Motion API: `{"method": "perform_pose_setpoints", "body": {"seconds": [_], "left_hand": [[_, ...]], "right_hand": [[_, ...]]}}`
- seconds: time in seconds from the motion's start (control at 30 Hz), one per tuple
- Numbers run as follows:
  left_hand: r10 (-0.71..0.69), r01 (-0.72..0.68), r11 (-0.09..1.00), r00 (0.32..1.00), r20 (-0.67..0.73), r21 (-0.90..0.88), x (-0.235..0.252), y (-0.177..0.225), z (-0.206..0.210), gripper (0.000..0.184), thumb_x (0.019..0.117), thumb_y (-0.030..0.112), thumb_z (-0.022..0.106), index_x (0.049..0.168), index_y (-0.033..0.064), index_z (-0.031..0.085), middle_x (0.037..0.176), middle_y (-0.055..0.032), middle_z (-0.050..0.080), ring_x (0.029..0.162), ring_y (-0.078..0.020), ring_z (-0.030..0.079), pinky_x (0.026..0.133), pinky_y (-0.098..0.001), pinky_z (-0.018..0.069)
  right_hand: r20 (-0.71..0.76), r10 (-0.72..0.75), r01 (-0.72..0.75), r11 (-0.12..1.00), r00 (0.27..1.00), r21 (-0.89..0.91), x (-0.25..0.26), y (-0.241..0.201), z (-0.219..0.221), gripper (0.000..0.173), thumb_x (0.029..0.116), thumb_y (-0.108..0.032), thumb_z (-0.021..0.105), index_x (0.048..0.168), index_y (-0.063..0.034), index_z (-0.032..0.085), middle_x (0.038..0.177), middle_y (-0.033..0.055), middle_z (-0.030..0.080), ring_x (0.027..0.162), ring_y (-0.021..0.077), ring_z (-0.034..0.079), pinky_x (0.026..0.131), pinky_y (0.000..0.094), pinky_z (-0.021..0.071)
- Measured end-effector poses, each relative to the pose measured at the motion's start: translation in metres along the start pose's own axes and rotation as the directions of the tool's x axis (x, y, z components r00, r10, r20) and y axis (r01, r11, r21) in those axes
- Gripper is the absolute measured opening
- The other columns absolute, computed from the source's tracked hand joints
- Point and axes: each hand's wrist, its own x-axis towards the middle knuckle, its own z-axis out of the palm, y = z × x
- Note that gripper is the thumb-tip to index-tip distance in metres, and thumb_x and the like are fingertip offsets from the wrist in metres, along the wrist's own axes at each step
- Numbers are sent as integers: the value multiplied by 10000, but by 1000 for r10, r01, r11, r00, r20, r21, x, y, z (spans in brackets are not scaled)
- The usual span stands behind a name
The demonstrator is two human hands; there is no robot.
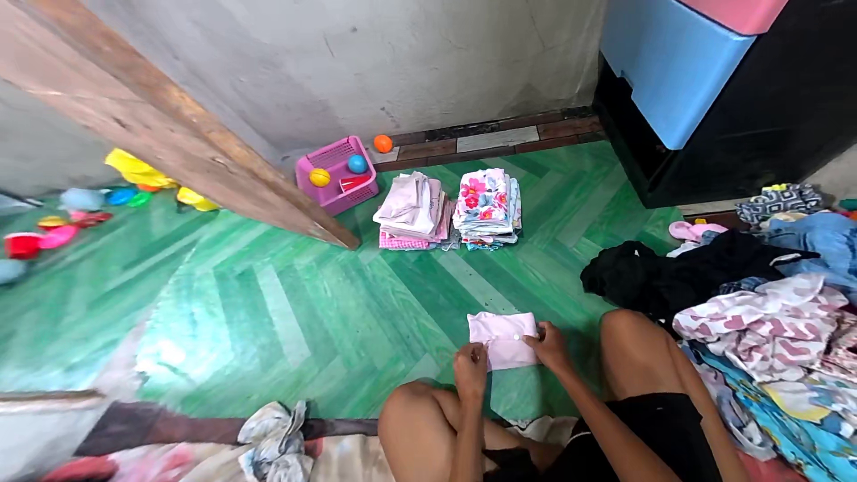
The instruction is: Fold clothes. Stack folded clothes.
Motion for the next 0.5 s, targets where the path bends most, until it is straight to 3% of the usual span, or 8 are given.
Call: {"method": "perform_pose_setpoints", "body": {"seconds": [0.2, 0.4, 0.5], "left_hand": [[-66, 56, 995, 990, 125, 84, 4, -3, 5, 273, 952, 134, 701, 1142, -62, 691, 1117, -245, 682, 1045, -356, 672, 963, -486, 532], [-18, 20, 1000, 995, 98, -20, 6, -3, -8, 203, 942, 156, 703, 1065, -4, 725, 1013, -162, 721, 905, -281, 695, 862, -483, 557], [12, -12, 1000, 990, 138, -6, 7, 6, -23, 187, 946, 156, 699, 1047, 2, 728, 957, -135, 732, 896, -262, 706, 865, -483, 558]], "right_hand": [[24, -3, 6, 996, 1000, -89, 1, 0, 2, 567, 934, -273, 758, 1362, 44, 562, 1314, 253, 607, 1241, 385, 586, 1064, 530, 465], [37, -23, 26, 997, 999, -78, 2, 3, 1, 552, 943, -269, 744, 1358, 51, 570, 1346, 263, 589, 1281, 390, 562, 1092, 521, 448], [44, -21, 24, 997, 999, -77, 3, 3, 1, 559, 943, -275, 748, 1360, 49, 566, 1348, 263, 586, 1279, 389, 562, 1088, 520, 448]]}}
